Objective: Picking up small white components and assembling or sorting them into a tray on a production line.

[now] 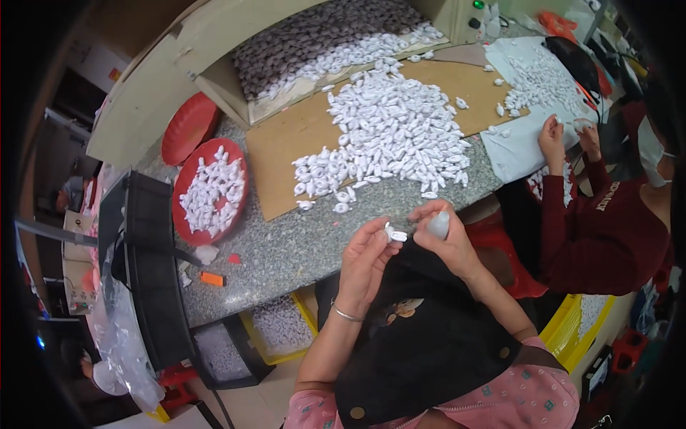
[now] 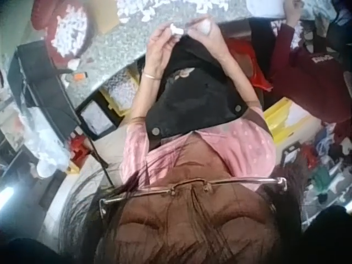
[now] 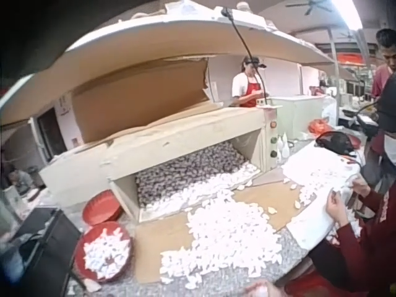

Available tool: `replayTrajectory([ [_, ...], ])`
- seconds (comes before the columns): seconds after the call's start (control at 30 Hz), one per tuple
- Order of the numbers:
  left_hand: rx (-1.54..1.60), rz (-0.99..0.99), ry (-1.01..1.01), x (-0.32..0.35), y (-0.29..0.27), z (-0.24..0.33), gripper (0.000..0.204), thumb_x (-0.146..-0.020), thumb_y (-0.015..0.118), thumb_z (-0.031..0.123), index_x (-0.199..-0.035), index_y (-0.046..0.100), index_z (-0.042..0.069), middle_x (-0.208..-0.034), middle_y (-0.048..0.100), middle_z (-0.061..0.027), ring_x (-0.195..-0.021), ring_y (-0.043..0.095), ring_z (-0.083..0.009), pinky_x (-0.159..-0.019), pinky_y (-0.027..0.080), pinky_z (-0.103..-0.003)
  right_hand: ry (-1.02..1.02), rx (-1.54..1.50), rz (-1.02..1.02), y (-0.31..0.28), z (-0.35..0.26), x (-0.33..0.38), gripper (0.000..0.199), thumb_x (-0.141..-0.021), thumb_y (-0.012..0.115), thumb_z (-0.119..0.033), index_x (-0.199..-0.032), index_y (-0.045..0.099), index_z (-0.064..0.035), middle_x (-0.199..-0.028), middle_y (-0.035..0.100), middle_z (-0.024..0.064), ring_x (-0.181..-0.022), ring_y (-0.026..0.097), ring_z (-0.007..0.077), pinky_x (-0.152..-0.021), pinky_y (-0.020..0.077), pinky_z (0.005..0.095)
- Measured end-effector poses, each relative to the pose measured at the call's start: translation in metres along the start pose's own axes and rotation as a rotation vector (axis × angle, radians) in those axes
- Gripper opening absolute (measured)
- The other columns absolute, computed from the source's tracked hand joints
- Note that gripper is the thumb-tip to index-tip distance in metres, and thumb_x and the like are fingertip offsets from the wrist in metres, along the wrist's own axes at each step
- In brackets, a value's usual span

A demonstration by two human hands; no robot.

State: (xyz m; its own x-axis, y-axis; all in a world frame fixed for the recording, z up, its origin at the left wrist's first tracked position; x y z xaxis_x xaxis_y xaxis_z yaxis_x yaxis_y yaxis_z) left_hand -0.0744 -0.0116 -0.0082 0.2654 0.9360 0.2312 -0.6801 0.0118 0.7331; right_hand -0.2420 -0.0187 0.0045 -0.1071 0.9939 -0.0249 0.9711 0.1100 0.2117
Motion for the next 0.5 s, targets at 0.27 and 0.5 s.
replayTrajectory([
  [0.27,-0.610,0.595,0.827,0.054,-0.088,0.146,0.027,-0.090,0.054,0.001,-0.117,0.054,-0.002,-0.109,0.061,-0.0125,-0.095,0.061,-0.0181,-0.082,0.051,-0.029,0.236,0.020,-0.248,0.025,0.014,-0.005,0.030,-0.091,0.049,-0.004,-0.120,0.041,-0.0025,-0.112,0.050,0.0076,-0.100,0.056,0.0164,-0.086,0.0483,0.0320],
  [0.5,-1.709,0.718,1.092,0.046,-0.068,0.193,0.026,-0.075,0.064,-0.005,-0.101,0.060,-0.001,-0.106,0.058,-0.0171,-0.101,0.055,-0.0323,-0.088,0.043,-0.039,0.143,0.179,-0.224,0.029,0.012,-0.029,0.034,-0.092,0.048,-0.004,-0.125,0.043,-0.0005,-0.106,0.054,0.0089,-0.097,0.057,0.0162,-0.085,0.0492,0.0311],
])
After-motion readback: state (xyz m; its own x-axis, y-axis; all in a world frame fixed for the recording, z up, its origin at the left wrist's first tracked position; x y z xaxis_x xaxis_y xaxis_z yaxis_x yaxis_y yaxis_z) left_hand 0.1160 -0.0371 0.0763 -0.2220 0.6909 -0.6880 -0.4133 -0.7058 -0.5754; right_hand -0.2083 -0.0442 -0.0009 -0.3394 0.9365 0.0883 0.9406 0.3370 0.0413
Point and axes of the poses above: each hand's wrist, its own x-axis away from the middle knuckle, its own y-axis out of the palm, z = x × y, the point moved 3 cm from there along -x, towards the middle knuckle
